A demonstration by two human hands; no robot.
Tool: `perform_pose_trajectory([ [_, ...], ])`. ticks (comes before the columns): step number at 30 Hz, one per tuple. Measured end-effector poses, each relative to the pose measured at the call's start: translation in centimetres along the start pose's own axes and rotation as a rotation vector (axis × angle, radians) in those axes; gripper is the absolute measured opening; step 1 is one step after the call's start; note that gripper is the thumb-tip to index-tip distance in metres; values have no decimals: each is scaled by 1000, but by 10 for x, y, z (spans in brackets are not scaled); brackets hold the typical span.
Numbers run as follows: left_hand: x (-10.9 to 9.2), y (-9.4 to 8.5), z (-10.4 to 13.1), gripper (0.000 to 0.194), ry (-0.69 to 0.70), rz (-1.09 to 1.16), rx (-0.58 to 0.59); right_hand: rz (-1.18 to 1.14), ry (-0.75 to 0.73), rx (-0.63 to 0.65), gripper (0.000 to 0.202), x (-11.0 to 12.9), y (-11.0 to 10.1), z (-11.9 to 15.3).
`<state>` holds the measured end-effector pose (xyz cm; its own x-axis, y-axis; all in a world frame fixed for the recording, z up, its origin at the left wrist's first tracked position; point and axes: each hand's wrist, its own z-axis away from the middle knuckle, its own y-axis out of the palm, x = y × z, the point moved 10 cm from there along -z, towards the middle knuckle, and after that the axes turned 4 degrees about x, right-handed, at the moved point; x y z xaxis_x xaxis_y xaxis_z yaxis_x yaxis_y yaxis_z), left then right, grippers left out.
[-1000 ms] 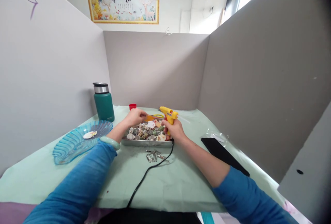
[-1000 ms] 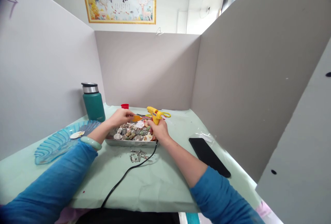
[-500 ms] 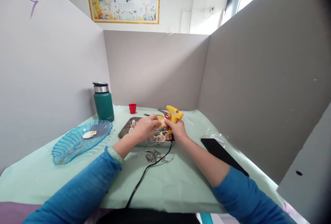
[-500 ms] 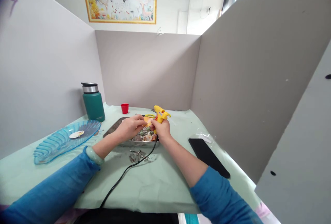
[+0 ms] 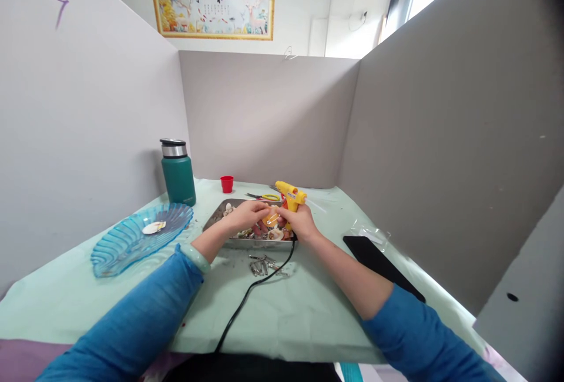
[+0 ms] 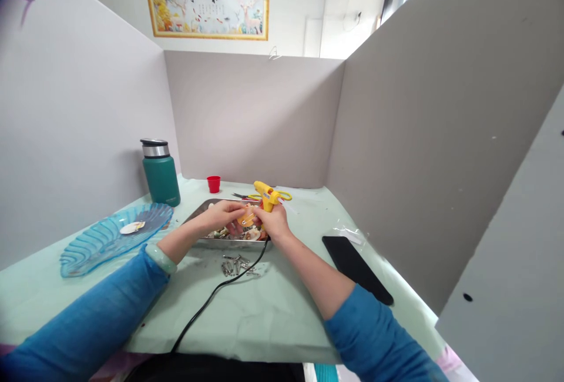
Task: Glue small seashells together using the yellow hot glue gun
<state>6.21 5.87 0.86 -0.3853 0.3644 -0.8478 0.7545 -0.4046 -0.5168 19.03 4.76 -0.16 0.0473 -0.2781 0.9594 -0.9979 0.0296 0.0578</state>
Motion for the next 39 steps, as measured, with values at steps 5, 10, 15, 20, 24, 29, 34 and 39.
perform_pose_trajectory([
  [5, 15, -27, -2, 28, -115, -148, -145, -12, -8, -49, 19, -3, -5, -3],
  [10, 11, -71, 4, 32, -186, -601, -311, 28, 7, -14, 19, -5, -3, -4],
  [15, 21, -89, 5, 34, -237, -953, -338, 51, 5, -5, 18, -5, -2, -4],
  [20, 34, -80, 2, 40, -287, -1034, -272, 47, 6, -8, 23, -6, -2, -4],
  [24, 25, -54, -16, 33, -166, -870, -180, 49, -3, -10, 21, -5, -2, -4],
  [29, 23, -48, -50, 13, -227, -761, -197, 32, 2, -19, 20, -4, -3, -3],
  [34, 23, -52, -62, 26, -263, -673, -204, 0, -18, -26, 21, -2, -3, -3],
  [39, 28, -59, -33, 35, -305, -289, -219, -34, -19, -61, 22, -2, -7, -3],
])
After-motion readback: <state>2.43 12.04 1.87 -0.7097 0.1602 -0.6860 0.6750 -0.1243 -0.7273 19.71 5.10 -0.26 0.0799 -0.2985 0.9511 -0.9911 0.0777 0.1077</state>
